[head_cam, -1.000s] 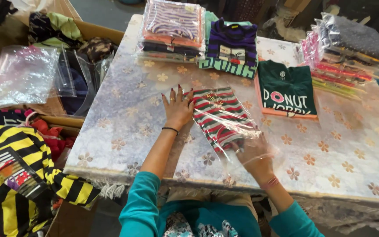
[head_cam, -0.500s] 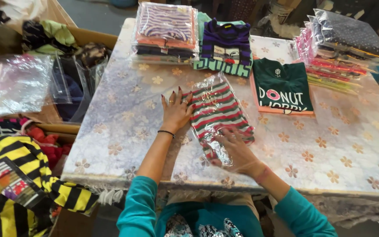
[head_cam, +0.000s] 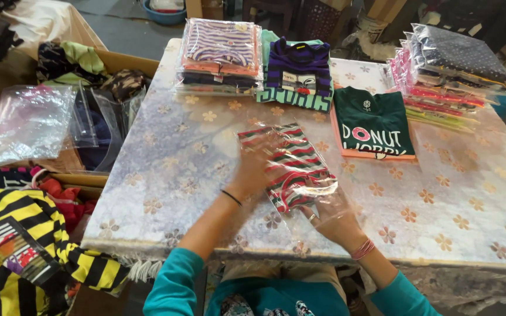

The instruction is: The person folds various t-shirts and places them into clear plastic bags on a table. They seal the bags and stack the packaged items on the table.

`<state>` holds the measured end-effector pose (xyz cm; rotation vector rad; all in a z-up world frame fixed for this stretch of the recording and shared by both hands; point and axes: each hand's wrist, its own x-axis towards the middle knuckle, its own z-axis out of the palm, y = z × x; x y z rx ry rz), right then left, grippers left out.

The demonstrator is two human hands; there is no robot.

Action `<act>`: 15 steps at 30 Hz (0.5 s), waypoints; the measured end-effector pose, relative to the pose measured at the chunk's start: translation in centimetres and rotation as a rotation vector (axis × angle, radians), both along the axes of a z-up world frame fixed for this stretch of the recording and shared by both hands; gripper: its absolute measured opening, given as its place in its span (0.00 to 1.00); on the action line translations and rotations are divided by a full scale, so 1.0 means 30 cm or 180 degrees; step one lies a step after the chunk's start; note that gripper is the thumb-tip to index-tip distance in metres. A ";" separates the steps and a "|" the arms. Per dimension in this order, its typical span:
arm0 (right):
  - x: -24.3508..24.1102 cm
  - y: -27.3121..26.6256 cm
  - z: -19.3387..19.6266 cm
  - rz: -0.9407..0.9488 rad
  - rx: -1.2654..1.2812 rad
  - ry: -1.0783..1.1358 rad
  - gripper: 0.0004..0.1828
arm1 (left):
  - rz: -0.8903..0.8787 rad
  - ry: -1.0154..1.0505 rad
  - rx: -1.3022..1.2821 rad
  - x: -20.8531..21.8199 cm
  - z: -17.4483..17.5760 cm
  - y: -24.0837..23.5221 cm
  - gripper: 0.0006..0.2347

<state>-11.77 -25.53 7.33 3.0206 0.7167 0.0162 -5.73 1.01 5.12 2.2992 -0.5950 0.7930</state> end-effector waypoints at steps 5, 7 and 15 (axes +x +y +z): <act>0.147 -0.073 -0.180 0.1249 0.0296 -0.0915 0.39 | -0.0958 -0.0276 0.0877 -0.188 0.048 -0.264 0.32; 0.234 -0.137 -0.323 0.1572 -0.0210 -0.1075 0.40 | -0.1120 -0.0354 0.1174 -0.212 0.047 -0.289 0.35; 0.285 -0.039 -0.200 0.1449 -0.0404 -0.1705 0.37 | -0.1079 -0.0073 0.1145 -0.180 -0.063 -0.301 0.33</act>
